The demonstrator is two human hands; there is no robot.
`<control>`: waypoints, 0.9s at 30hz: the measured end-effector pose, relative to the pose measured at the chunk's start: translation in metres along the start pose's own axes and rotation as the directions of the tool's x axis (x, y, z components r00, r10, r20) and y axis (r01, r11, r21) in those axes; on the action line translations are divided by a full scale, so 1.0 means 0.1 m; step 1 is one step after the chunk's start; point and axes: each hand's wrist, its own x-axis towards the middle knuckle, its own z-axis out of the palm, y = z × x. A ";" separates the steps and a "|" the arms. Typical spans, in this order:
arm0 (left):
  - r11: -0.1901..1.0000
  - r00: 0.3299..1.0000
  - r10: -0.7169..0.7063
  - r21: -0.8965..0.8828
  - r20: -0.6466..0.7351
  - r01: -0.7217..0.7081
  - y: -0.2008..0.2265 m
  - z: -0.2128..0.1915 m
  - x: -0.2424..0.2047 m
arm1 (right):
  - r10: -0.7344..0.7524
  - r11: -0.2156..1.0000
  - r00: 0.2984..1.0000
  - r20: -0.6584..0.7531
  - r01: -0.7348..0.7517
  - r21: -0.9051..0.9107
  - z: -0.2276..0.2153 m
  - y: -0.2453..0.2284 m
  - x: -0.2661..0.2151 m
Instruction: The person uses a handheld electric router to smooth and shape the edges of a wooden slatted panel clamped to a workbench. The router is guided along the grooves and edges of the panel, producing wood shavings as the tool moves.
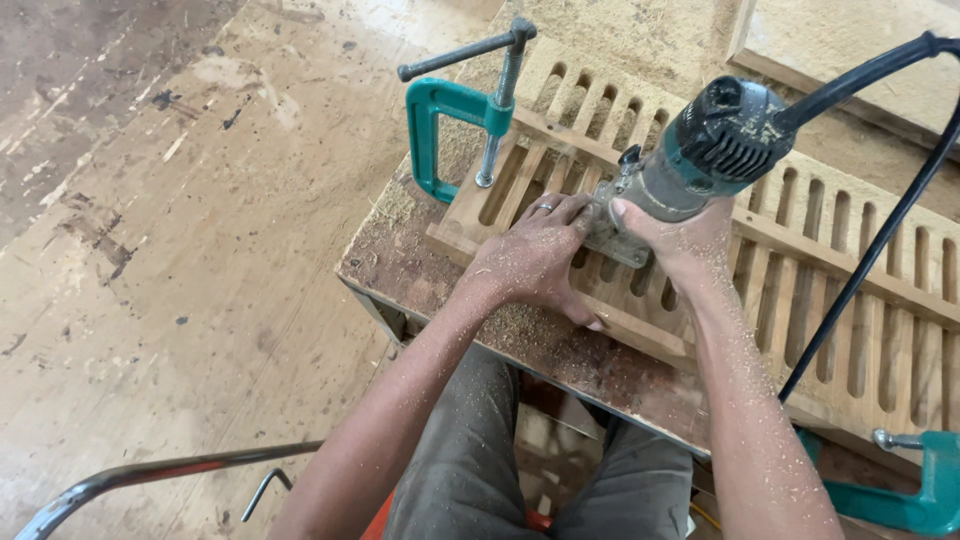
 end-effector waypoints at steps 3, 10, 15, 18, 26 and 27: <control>1.000 1.000 0.005 0.006 -0.007 -0.005 -0.03 0.03 0.01 | -0.059 0.998 0.998 -0.014 0.060 0.017 -0.02 0.19 0.04; 1.000 0.999 0.015 0.018 -0.030 -0.014 -0.02 0.04 0.00 | -0.103 0.989 0.995 -0.002 0.103 0.108 -0.05 0.18 0.07; 0.999 0.999 0.020 0.036 -0.029 -0.019 -0.04 0.07 0.00 | -0.084 0.992 0.996 0.003 0.083 0.096 -0.06 0.28 0.14; 0.998 0.999 0.023 0.059 -0.032 -0.021 -0.05 0.09 0.01 | -0.110 0.987 0.994 -0.004 0.110 0.116 -0.06 0.24 0.12; 0.999 1.000 0.014 0.038 -0.016 -0.013 -0.03 0.02 0.02 | -0.151 0.979 0.989 -0.001 0.149 0.141 -0.01 0.37 0.25; 0.999 1.000 0.011 0.037 -0.009 -0.010 -0.03 0.04 0.01 | -0.133 0.980 0.991 0.005 0.130 0.149 -0.01 0.36 0.23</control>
